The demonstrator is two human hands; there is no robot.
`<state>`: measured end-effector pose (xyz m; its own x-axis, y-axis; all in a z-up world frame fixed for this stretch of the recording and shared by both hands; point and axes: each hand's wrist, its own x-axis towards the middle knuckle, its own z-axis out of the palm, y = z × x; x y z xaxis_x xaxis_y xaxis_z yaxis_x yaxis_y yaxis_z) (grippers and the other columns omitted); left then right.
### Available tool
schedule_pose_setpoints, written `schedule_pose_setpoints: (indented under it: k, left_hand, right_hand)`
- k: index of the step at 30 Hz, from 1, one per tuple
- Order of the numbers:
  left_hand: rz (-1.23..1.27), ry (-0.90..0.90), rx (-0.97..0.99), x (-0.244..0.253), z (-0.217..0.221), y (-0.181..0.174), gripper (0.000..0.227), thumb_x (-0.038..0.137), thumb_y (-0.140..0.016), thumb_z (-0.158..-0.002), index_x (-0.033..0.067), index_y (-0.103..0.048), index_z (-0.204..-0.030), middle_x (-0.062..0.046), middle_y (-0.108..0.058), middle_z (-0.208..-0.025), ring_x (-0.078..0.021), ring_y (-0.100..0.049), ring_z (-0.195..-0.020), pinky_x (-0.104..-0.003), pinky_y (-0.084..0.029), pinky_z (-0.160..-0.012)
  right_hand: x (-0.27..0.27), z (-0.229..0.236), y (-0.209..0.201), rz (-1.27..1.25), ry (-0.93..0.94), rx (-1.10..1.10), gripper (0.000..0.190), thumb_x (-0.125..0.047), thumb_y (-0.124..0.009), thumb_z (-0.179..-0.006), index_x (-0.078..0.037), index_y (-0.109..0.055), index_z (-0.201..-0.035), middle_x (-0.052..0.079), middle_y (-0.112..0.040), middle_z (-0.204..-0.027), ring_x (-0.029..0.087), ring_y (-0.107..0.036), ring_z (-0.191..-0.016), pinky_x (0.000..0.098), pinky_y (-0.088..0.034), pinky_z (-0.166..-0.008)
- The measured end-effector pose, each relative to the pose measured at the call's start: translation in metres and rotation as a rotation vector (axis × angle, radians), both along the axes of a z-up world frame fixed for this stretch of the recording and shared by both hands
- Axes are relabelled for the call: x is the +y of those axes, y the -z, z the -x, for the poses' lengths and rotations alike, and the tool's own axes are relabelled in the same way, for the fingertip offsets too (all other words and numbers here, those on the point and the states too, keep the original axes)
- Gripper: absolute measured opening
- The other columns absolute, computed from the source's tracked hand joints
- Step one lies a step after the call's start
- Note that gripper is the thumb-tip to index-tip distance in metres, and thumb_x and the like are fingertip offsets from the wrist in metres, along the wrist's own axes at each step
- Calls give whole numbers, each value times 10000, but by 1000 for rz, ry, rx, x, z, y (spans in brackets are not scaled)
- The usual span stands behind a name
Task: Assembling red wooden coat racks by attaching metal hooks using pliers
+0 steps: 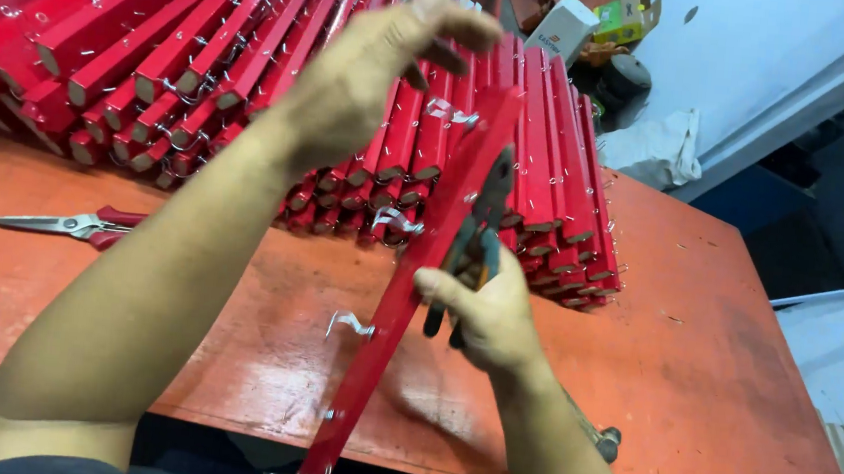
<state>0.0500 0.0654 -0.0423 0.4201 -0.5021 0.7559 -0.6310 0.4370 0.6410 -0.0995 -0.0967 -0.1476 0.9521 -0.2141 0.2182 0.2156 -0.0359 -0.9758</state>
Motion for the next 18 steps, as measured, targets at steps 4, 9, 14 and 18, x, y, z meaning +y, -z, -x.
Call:
schedule_pose_setpoints:
  k: [4,9,14,18]
  left_hand:
    - [-160,77,75,-2,4,10,683,589,-252,-965,69,-688,-1042,-84,-707,-1058,-190,-648,-1012,-320,-480,-949]
    - [-201,194,187,7,3,25,640,548,-275,-983,52,-673,-1057,-89,-690,-1075,-182,-631,-1040,-318,-459,-1015]
    - [-310,124,296,3,4,25,747,649,-144,-888,106,-658,-862,-48,-637,-919,-177,-581,-971,-342,-422,-996]
    - [-203,214,201,-7,1,35,594,584,-200,-962,123,-549,-825,-22,-539,-819,-151,-504,-824,-319,-421,-885]
  right_hand:
    - [11,8,10,-93,-167,71,355,-144,-837,-768,6,-623,-1008,92,-704,-856,172,-679,-731,299,-569,-568]
    - [16,16,17,-103,-179,205,420,-159,-842,-737,5,-642,-1069,146,-758,-1008,239,-742,-937,348,-625,-795]
    - [16,14,25,-68,-189,230,394,-134,-840,-742,-3,-648,-1060,119,-747,-1009,199,-719,-900,328,-614,-809]
    - [11,14,22,-89,-238,244,446,-115,-853,-719,6,-621,-1079,180,-752,-1019,244,-737,-872,355,-630,-771]
